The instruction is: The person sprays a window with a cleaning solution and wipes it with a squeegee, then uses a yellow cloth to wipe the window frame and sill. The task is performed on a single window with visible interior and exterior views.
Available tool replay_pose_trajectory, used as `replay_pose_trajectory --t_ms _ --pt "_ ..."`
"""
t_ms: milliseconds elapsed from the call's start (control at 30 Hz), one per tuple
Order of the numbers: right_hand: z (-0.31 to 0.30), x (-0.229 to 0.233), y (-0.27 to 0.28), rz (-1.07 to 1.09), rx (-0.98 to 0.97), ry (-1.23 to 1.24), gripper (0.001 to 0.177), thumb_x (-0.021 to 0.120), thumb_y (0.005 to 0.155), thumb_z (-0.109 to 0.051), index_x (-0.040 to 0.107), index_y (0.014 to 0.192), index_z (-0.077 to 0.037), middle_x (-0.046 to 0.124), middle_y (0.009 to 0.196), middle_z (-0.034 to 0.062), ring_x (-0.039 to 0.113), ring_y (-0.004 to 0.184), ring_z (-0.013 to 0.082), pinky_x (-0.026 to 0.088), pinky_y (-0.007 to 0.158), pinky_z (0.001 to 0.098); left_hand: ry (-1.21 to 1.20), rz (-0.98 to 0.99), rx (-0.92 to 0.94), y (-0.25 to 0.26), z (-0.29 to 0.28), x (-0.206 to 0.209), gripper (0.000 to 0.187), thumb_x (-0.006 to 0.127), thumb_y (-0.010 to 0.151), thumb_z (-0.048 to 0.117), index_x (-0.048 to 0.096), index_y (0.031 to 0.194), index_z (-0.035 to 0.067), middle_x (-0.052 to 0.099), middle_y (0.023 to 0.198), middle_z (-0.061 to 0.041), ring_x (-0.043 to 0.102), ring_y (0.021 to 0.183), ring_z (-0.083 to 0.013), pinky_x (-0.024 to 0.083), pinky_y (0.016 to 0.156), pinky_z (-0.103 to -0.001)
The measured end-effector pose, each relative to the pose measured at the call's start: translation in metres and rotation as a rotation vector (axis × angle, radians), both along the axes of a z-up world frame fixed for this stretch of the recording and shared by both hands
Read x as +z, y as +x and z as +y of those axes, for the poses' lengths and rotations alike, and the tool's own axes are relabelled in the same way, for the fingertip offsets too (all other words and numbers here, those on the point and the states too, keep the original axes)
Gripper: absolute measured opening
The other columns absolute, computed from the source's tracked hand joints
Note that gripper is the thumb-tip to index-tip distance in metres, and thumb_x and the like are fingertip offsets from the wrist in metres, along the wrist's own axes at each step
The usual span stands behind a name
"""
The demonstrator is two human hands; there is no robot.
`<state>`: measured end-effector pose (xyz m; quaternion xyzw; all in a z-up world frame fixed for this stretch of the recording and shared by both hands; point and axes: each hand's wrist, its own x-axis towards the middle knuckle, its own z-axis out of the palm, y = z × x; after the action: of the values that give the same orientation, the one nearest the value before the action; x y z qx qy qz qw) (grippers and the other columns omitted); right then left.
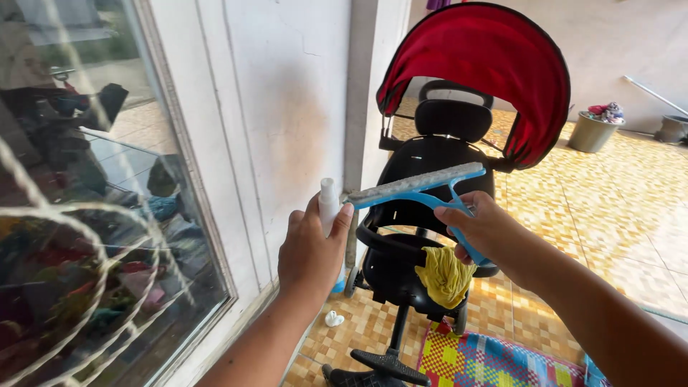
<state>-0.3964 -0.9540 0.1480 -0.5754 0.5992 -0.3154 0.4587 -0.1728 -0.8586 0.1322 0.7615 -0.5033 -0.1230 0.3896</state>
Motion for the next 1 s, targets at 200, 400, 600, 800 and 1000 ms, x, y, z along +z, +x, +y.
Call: replay_pose_trajectory --t_ms 200,400,600,800,1000 --pt "-0.111 -0.073 -0.029 0.157 -0.067 -0.105 0.067 0.07 0.09 -0.059 0.06 0.13 -0.007 0.074 0.092 0.0164 0.073 0.083 0.0319 0.057 0.077 0.0455 -0.035 0.061 -0.096 -0.015 -0.095 -0.021 0.067 0.047 0.1 0.059 0.051 0.142 0.006 0.061 0.115 -0.02 0.064 0.115 -0.0447 0.054 0.094 -0.059" --pt "-0.246 -0.173 -0.051 0.332 -0.063 -0.134 0.067 0.074 0.081 -0.065 0.062 0.128 -0.02 0.078 0.098 0.009 0.073 0.099 0.0322 0.054 0.089 0.0441 -0.021 0.057 -0.149 -0.023 -0.215 -0.084 0.064 0.054 0.098 0.056 0.056 0.135 0.004 0.062 0.114 -0.017 0.064 0.115 -0.0425 0.053 0.095 -0.059" --pt "-0.342 -0.269 -0.061 0.429 0.015 -0.046 0.062 0.078 0.079 -0.057 0.06 0.129 -0.026 0.076 0.104 0.0063 0.075 0.098 0.0295 0.055 0.088 0.0437 0.07 0.14 -0.195 -0.045 -0.308 -0.149 0.059 0.057 0.098 0.049 0.057 0.133 0.002 0.06 0.121 -0.02 0.06 0.12 -0.0468 0.05 0.099 -0.06" --pt "-0.38 -0.341 -0.07 0.378 0.179 0.052 0.073 0.076 0.082 -0.058 0.055 0.135 -0.013 0.071 0.126 0.0163 0.07 0.113 0.0422 0.052 0.097 0.0514 0.282 0.067 -0.224 -0.052 -0.377 -0.23 0.05 0.061 0.094 0.048 0.061 0.129 0.012 0.062 0.12 -0.009 0.063 0.12 -0.0363 0.053 0.099 -0.052" --pt "-0.392 -0.38 -0.062 0.404 0.425 0.148 0.068 0.072 0.086 -0.055 0.049 0.138 -0.017 0.068 0.132 0.0177 0.066 0.117 0.0451 0.049 0.098 0.0537 0.412 0.09 -0.219 -0.048 -0.413 -0.299 0.055 0.064 0.091 0.044 0.061 0.133 0.007 0.062 0.129 -0.014 0.06 0.125 -0.039 0.051 0.102 -0.053"
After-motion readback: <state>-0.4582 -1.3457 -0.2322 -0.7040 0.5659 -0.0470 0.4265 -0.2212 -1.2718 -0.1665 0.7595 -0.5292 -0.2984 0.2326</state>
